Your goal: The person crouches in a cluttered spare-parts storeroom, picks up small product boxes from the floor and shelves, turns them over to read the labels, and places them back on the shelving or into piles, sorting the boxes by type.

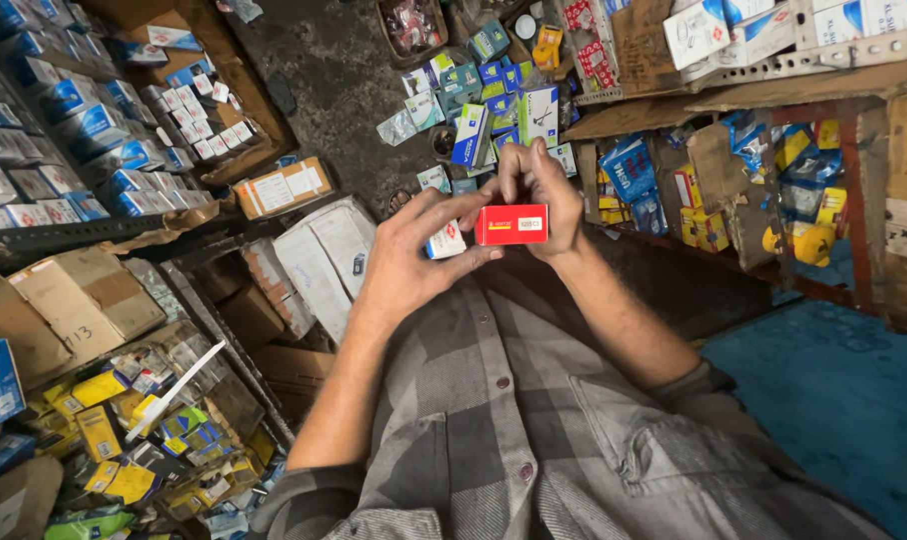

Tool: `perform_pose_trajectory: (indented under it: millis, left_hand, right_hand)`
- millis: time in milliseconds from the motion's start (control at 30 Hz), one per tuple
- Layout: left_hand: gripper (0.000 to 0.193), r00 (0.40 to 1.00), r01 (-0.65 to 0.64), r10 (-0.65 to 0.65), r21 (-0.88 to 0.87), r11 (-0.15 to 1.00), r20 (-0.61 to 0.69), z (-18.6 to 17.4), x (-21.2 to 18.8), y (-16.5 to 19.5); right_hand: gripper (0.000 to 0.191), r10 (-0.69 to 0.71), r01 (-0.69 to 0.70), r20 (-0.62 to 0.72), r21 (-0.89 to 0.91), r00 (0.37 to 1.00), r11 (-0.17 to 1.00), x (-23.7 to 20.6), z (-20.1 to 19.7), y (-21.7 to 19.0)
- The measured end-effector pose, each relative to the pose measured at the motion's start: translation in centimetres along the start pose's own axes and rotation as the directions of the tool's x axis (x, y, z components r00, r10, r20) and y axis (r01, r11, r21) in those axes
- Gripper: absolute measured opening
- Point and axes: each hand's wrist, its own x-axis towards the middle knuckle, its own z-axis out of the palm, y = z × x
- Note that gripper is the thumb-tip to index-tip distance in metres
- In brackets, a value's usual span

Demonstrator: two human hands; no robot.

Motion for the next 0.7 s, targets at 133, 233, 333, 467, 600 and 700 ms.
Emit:
perform_pose_trajectory:
  millis: [133, 233, 333, 467, 600, 700]
  left_hand:
    - [0.05, 0.999, 0.02, -0.02, -0.02, 1.0, 0.026, 0.3, 0.5, 0.3]
    - [0.046, 0.999, 0.031, -0.031, 0.001, 1.0, 0.012, 0.9, 1.2, 0.1]
    - [0.047, 0.997, 0.073, -0.075, 0.033, 0.997, 0.037, 1.6, 2.4, -0.9]
    - [0.051, 0.997, 0.066, -0.066, 0.018, 0.998, 0.035, 3.0, 4.4, -3.6]
    - [0.05, 0.981, 0.18, -0.177, -0.03, 0.983, 0.085, 5.8, 6.4, -8.8]
    - [0.048, 0.977, 0.196, -0.187, -0.093, 0.976, 0.098, 9.2, 8.2, -15.8]
  right_hand:
    - [0.052, 0.077, -0.07, -0.063, 0.108, 0.995, 0.992, 0.1, -0.1, -0.5]
    - [0.04, 0.039, -0.053, -0.176, -0.077, 0.984, 0.996, 0.3, -0.2, -0.8]
    - [0.029, 0.058, -0.047, -0.306, 0.043, 0.95, 0.998, 0.4, -0.7, -0.1]
    - [0.028, 0.124, -0.041, -0.479, 0.18, 0.869, 0.983, 0.2, -2.8, 2.8]
    - [0.033, 0.216, -0.07, -0.604, 0.256, 0.767, 0.964, 0.8, -7.3, 7.3]
    - [0.033, 0.254, -0.108, -0.636, 0.261, 0.729, 0.959, 2.4, -12.4, 11.8]
